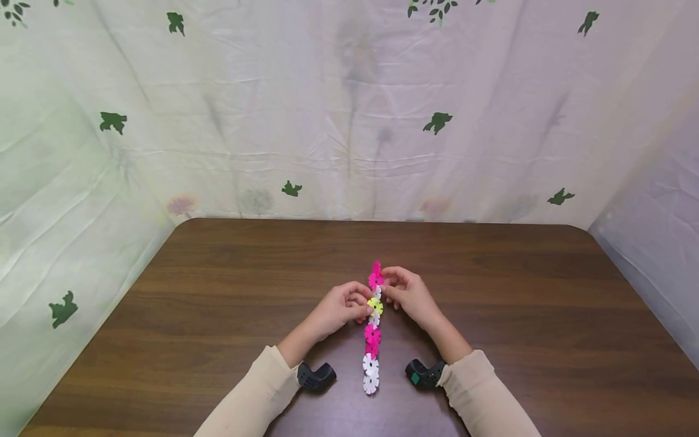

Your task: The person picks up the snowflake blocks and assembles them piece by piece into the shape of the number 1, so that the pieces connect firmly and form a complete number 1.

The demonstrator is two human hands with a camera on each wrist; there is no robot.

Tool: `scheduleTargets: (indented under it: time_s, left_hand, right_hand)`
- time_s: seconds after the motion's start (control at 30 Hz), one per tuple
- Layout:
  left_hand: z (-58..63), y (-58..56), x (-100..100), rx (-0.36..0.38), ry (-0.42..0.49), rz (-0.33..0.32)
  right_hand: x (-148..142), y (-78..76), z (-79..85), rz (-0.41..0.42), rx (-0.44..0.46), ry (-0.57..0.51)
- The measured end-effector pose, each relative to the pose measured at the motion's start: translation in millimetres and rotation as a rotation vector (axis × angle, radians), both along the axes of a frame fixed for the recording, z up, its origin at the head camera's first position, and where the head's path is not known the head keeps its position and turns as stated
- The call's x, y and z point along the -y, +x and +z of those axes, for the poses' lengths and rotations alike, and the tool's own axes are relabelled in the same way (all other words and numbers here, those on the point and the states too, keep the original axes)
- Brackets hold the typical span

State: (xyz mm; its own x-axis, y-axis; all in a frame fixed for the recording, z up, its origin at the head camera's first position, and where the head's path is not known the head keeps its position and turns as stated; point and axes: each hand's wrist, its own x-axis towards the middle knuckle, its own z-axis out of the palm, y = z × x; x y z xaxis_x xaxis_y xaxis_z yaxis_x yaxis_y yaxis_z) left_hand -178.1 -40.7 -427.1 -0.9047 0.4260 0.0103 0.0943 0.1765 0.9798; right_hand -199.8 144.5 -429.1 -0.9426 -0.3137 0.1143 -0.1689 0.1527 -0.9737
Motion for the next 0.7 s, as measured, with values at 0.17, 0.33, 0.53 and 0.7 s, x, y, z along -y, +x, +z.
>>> scheduleTargets:
  time_s: [0.17,0.33,0.53,0.7]
  left_hand:
    - [8.5,4.5,2.3,0.005,-0.059,0.002]
    - [30.0,14.6,4.8,0.007,-0.082,0.001]
    - [34.3,16.5,4.6,0.005,-0.091,0.011]
    - [13.1,5.2,3.3,0.006,-0.079,0.028]
  right_hand:
    - [0.1,0.3,-0.9,0.034,0.041,0.06]
    - [-0.6,-0.1,-1.1,0.056,0.045,0.105]
    - [-1.8,-1.1,-0.7,0.064,0.085,0.099]
    - [-5.9,-0.4,6.5,0.038,0.065,0.128]
